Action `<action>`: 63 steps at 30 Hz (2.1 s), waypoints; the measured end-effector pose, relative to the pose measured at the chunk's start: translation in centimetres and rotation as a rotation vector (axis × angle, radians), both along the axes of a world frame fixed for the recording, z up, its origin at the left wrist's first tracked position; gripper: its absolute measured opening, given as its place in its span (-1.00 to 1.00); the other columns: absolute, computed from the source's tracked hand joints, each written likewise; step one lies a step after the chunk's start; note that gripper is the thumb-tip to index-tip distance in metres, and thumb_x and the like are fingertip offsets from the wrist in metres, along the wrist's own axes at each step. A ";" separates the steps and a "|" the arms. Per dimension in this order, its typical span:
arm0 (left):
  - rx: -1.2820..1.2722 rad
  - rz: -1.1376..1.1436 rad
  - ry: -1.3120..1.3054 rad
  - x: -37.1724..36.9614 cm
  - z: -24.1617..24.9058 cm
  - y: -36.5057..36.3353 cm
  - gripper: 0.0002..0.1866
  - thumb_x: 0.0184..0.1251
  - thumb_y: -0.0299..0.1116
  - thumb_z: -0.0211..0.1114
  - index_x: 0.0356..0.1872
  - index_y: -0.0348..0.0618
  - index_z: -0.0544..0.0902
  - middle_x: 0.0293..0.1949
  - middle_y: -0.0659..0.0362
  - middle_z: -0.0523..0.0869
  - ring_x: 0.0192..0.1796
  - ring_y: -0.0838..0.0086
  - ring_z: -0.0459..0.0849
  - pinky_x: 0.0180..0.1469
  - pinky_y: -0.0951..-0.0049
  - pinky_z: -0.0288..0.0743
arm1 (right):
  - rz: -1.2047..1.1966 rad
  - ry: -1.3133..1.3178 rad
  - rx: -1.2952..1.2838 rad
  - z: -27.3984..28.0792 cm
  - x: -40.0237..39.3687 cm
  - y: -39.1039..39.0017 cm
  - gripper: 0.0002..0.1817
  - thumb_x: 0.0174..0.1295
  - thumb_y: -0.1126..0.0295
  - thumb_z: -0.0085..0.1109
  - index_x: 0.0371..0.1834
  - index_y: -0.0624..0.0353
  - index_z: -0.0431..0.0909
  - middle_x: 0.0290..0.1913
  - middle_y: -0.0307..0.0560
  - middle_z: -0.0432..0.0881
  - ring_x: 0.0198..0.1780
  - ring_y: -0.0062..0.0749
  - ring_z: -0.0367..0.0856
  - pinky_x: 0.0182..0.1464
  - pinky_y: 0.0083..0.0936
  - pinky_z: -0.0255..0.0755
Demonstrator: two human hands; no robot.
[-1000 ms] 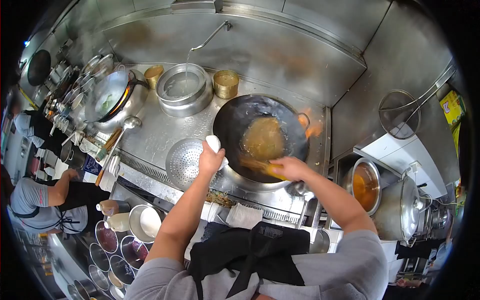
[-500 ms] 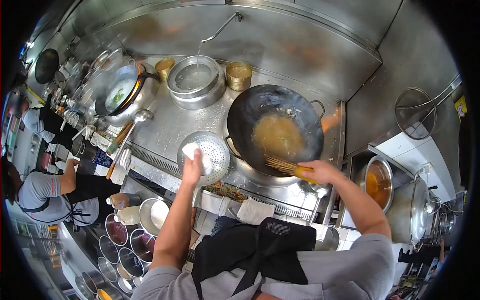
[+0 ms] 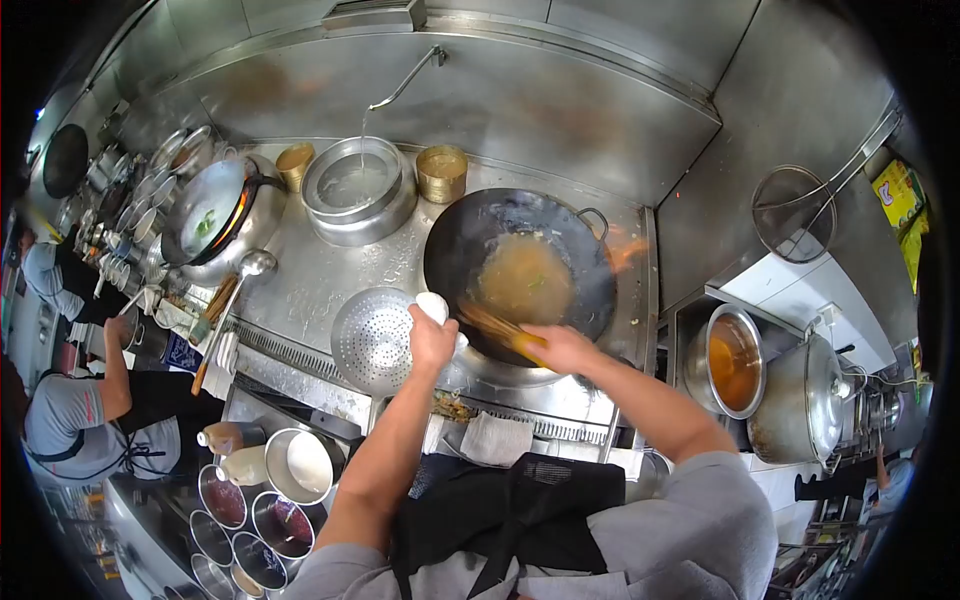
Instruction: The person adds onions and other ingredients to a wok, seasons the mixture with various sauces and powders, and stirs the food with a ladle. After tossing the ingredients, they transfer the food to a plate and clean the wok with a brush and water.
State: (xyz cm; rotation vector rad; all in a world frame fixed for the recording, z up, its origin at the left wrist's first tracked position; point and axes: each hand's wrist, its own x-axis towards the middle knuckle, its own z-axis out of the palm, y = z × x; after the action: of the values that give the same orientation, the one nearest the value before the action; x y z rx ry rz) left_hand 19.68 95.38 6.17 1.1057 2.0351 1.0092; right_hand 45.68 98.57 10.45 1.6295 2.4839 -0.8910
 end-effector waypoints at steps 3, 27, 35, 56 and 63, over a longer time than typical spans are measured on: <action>-0.018 -0.035 0.022 0.1 0.9 0.0 -0.33 0.10 -0.28 0.34 0.12 -0.43 0.19 -0.15 -0.48 0.64 -0.04 -0.35 0.65 0.09 -0.06 0.51 | -0.005 -0.303 0.009 2.7 4.2 2.5 -0.44 0.30 -0.14 0.07 0.35 -0.32 0.52 0.22 -0.05 0.64 0.24 0.00 0.59 0.28 -0.13 0.45; 0.024 -0.079 -0.256 -1.3 -3.8 1.3 -0.33 0.03 -0.33 0.40 0.11 -0.49 0.30 -0.10 -0.35 0.66 -0.02 -0.14 0.69 0.12 0.13 0.53 | -0.419 -0.249 0.157 -0.6 -5.5 11.1 -0.45 0.34 -0.08 0.05 0.30 -0.07 0.52 0.04 0.16 0.71 0.12 0.05 0.67 0.15 -0.03 0.51; 0.015 -0.031 -0.131 0.6 -1.2 0.1 -0.34 0.05 -0.34 0.39 0.10 -0.48 0.28 -0.10 -0.38 0.64 -0.01 -0.17 0.67 0.13 0.07 0.50 | -0.037 -0.324 -0.148 5.1 4.3 0.5 -0.45 0.36 -0.14 0.01 0.40 -0.39 0.43 0.12 -0.02 0.70 0.15 0.01 0.65 0.15 -0.05 0.52; 0.096 0.027 -0.034 1.4 -1.0 0.0 -0.21 0.11 -0.24 0.46 0.24 -0.38 0.18 -0.15 -0.44 0.65 -0.02 -0.33 0.64 0.07 -0.05 0.51 | 0.050 -0.522 0.019 6.1 5.5 1.4 -0.46 0.37 -0.07 0.03 0.43 -0.46 0.36 -0.03 0.09 0.72 0.03 -0.04 0.70 0.09 -0.09 0.55; 0.027 -0.042 -0.067 0.4 -1.0 0.4 -0.31 0.03 -0.35 0.38 0.15 -0.39 0.23 -0.16 -0.43 0.66 -0.03 -0.33 0.64 0.08 -0.06 0.50 | -0.429 -0.258 0.133 -2.3 -1.7 14.8 -0.51 0.39 -0.07 0.00 0.20 -0.03 0.62 -0.07 0.21 0.73 0.02 0.12 0.70 0.09 -0.02 0.56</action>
State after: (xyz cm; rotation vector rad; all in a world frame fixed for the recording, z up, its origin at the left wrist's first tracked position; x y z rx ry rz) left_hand 20.09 95.76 5.20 1.1089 1.9429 1.0414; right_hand 44.02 113.36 8.14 2.2122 2.0981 -0.5009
